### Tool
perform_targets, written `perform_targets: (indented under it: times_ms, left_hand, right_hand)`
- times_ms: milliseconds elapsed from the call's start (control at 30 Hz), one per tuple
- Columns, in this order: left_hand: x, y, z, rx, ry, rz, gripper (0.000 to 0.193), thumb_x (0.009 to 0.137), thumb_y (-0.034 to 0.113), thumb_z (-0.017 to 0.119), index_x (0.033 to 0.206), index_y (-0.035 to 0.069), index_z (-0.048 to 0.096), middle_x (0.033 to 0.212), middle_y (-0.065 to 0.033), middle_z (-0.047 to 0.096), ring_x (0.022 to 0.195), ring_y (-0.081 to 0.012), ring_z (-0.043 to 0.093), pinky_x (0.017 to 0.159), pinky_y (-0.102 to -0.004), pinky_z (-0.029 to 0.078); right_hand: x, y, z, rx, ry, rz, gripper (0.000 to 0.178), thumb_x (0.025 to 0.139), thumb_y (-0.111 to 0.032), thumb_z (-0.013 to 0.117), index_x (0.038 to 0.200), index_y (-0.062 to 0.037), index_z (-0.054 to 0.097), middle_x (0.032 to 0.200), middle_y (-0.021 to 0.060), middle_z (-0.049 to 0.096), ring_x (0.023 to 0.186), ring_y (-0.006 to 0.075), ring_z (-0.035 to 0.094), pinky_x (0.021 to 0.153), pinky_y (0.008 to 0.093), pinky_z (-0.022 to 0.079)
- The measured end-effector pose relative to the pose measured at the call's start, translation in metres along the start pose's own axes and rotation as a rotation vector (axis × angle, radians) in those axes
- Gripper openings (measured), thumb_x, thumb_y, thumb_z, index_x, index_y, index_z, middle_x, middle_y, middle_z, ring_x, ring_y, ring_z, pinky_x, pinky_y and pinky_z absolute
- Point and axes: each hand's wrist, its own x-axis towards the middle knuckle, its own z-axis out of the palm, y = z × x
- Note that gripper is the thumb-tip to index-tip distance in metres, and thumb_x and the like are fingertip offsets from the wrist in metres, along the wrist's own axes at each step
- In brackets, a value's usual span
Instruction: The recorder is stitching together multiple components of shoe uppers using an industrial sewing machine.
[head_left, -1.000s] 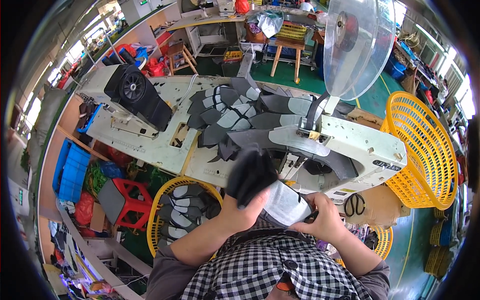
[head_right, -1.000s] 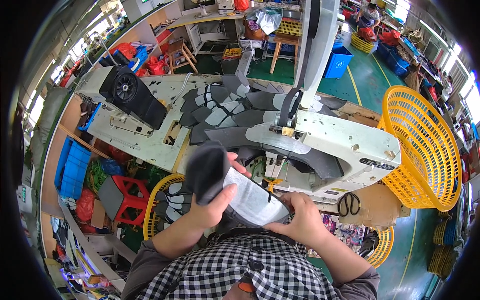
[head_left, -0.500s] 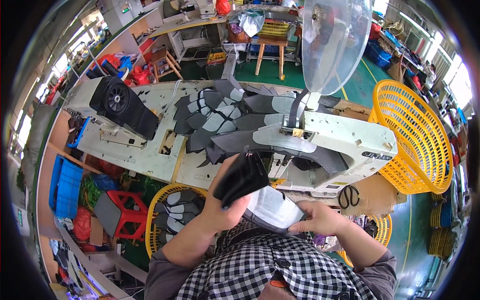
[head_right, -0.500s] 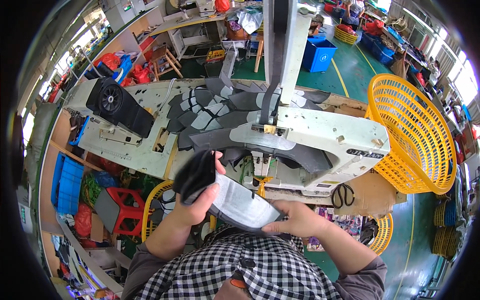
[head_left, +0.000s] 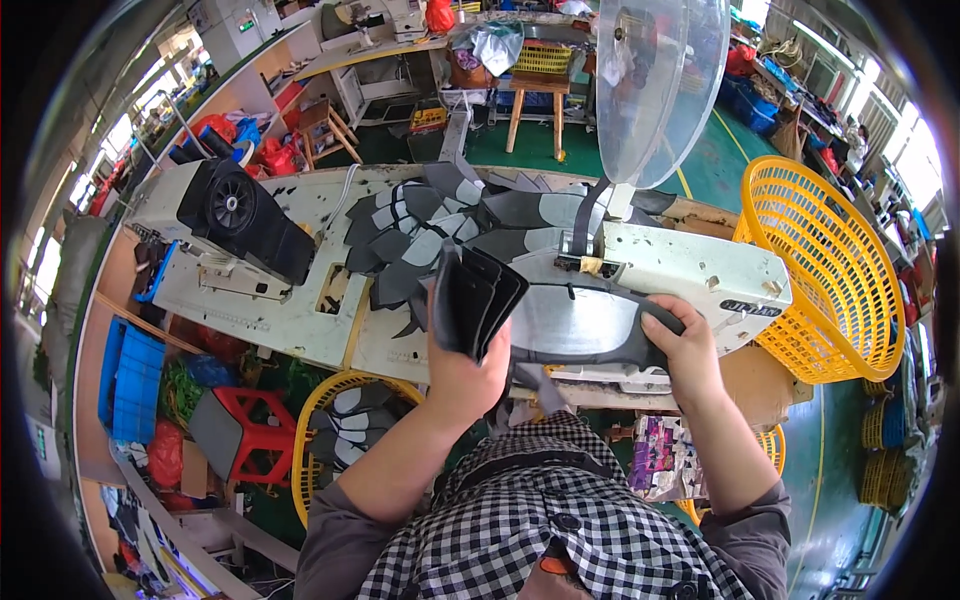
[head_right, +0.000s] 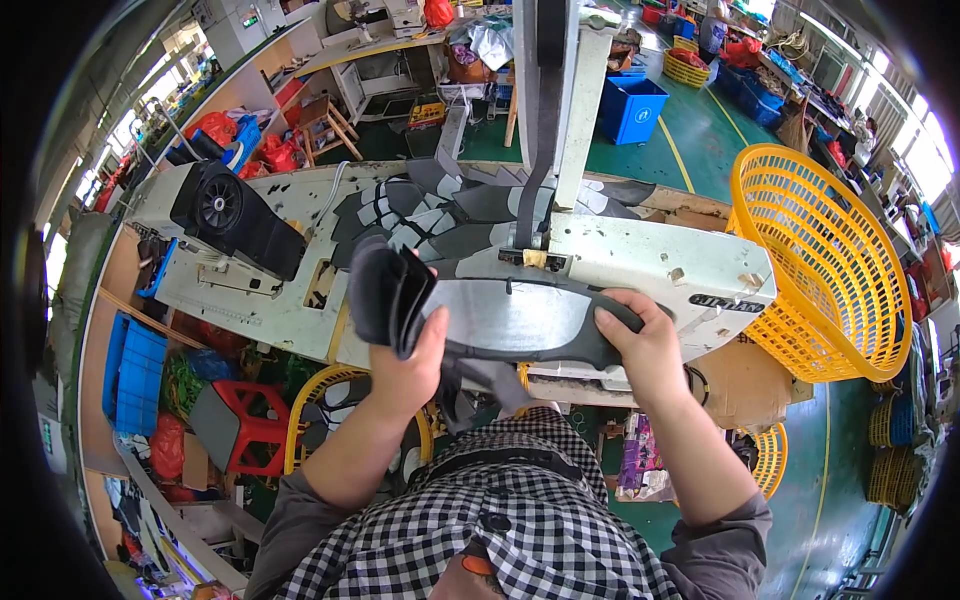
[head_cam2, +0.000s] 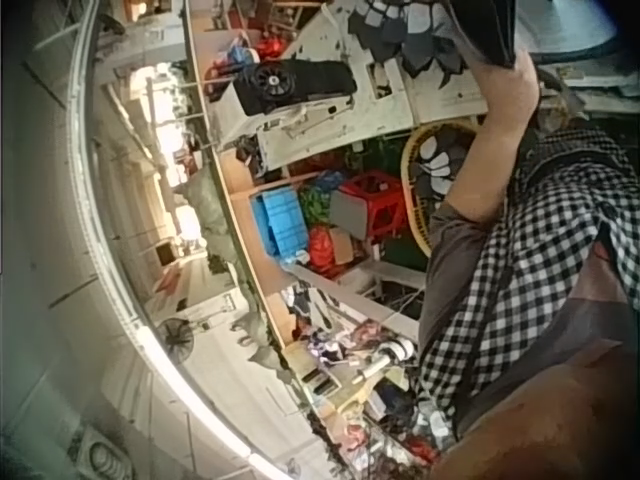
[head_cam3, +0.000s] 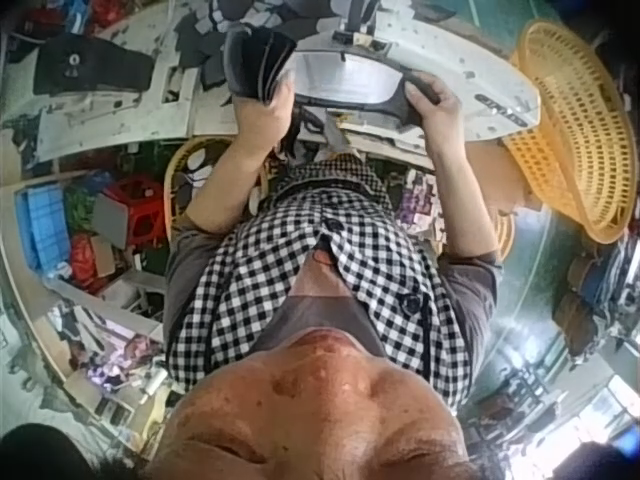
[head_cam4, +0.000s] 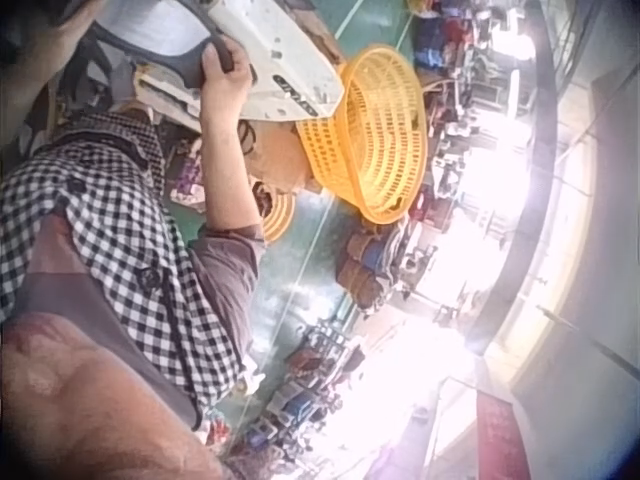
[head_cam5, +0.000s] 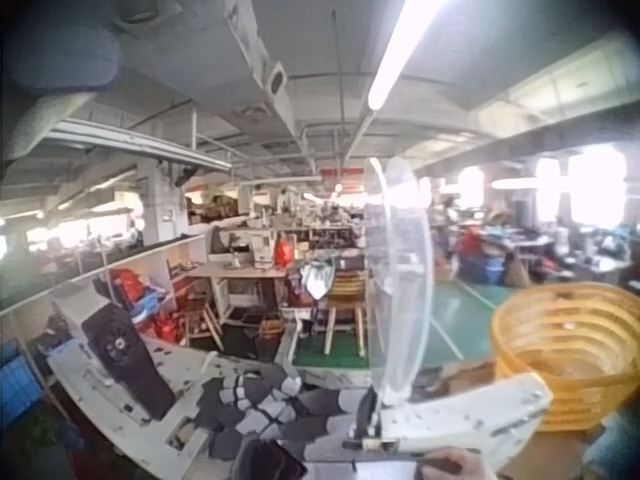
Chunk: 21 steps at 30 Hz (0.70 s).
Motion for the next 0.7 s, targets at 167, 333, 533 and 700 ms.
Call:
perform_targets:
  times_ms: [167,333,533,700]
  left_hand:
    - [0.004,-0.023,0.017,0.139,0.048,-0.073,0.049,0.079,0.004,0.062,0.122,-0.002,0.040,0.105,-0.0102,0.055,0.092,-0.0181,0.055,0.083,-0.0297,0.044]
    - [0.005,-0.032,0.024,0.052,0.086,-0.208,0.044,0.078,0.001,0.062,0.118,-0.001,0.044,0.106,-0.0089,0.055,0.094,-0.0171,0.055,0.084,-0.0287,0.043]
    - [0.007,-0.038,0.028,-0.198,0.096,-0.368,0.051,0.079,-0.009,0.056,0.126,0.006,0.044,0.114,-0.0032,0.053,0.104,-0.0117,0.049,0.090,-0.0269,0.038]
    - [0.024,-0.036,0.031,-0.294,0.139,-0.419,0.043,0.079,-0.003,0.060,0.119,0.004,0.048,0.112,-0.0053,0.056,0.100,-0.0128,0.051,0.088,-0.0271,0.039]
  right_hand:
    - [0.004,0.014,0.006,0.169,0.072,0.019,0.029,0.085,-0.013,0.065,0.108,0.0035,0.058,0.094,0.0054,0.062,0.085,0.0105,0.056,0.078,0.0226,0.044]
    - [0.015,0.029,0.011,0.213,0.120,0.101,0.036,0.083,-0.018,0.068,0.110,0.0039,0.057,0.099,0.0069,0.062,0.089,0.0126,0.056,0.083,0.0236,0.043]
    - [0.032,0.034,0.010,0.280,0.070,0.069,0.034,0.080,-0.012,0.070,0.108,0.0021,0.058,0.101,0.0065,0.062,0.094,0.0137,0.055,0.087,0.0261,0.041]
    - [0.042,0.032,0.021,0.181,0.180,-0.090,0.039,0.083,-0.015,0.066,0.115,0.0034,0.053,0.105,0.0077,0.060,0.098,0.0140,0.054,0.087,0.0266,0.041]
